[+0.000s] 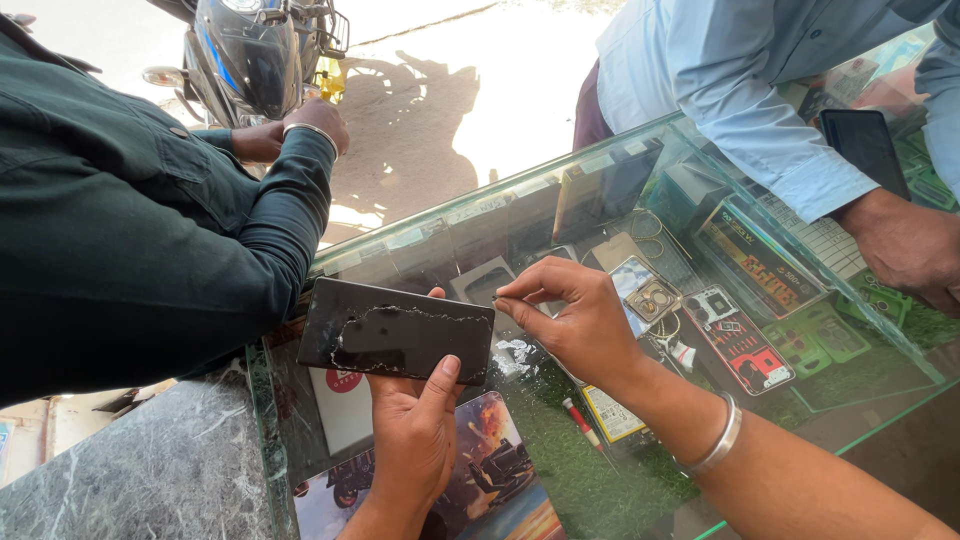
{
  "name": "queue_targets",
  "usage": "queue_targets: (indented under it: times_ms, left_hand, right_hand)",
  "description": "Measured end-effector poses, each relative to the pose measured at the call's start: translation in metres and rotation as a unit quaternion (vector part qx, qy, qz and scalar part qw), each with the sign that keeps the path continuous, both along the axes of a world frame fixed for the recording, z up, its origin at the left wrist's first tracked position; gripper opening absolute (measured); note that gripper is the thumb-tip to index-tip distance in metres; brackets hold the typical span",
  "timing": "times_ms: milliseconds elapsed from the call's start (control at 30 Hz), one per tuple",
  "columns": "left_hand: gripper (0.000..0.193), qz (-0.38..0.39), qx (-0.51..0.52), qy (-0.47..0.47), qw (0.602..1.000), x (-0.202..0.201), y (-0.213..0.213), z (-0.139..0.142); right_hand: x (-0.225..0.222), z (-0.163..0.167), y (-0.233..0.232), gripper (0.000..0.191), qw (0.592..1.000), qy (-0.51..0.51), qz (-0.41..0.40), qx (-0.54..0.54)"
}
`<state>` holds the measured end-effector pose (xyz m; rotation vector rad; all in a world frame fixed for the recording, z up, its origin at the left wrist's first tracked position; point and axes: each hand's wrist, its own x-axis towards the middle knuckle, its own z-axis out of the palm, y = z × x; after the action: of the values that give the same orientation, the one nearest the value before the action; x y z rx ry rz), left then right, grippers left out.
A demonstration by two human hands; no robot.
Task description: The person holds a smartphone and uses a small tool to apply a screen protector, smoothing the surface and removing bubbles. They then hand a printed card to a customer and continue adjusting the protector on the phone.
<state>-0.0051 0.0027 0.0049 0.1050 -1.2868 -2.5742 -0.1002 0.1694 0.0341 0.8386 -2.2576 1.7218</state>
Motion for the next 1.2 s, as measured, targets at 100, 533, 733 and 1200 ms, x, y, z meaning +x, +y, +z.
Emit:
queue_targets:
  times_ms: [100, 533, 733, 1200]
  left_hand:
    - [0.071, 0.005, -0.002, -0.007, 1.000, 0.0007, -0.0012, 0.0010]
    - [0.063, 0.013, -0.056, 0.002, 0.998, 0.0037, -0.0014, -0.0062]
    - [0.063, 0.020, -0.051, -0.003, 0.998, 0.0021, -0.0012, -0.0067]
    - [0.063, -0.002, -0.052, -0.012, 0.999, 0.0005, -0.0024, -0.0046]
  right_hand:
    - [0.0018, 0.0052, 0.0010, 0.013, 0.999, 0.012, 0.017, 0.037]
    - [0.0023, 0.0044, -0.0013, 0.014, 0.984, -0.172, 0.039, 0.022]
    - [0.0057, 0.0058, -0.0020, 0.015, 0.996, -0.062, 0.021, 0.065]
    - [0.0027, 0.0071, -0.0029, 0.012, 0.989, -0.140, 0.009, 0.045]
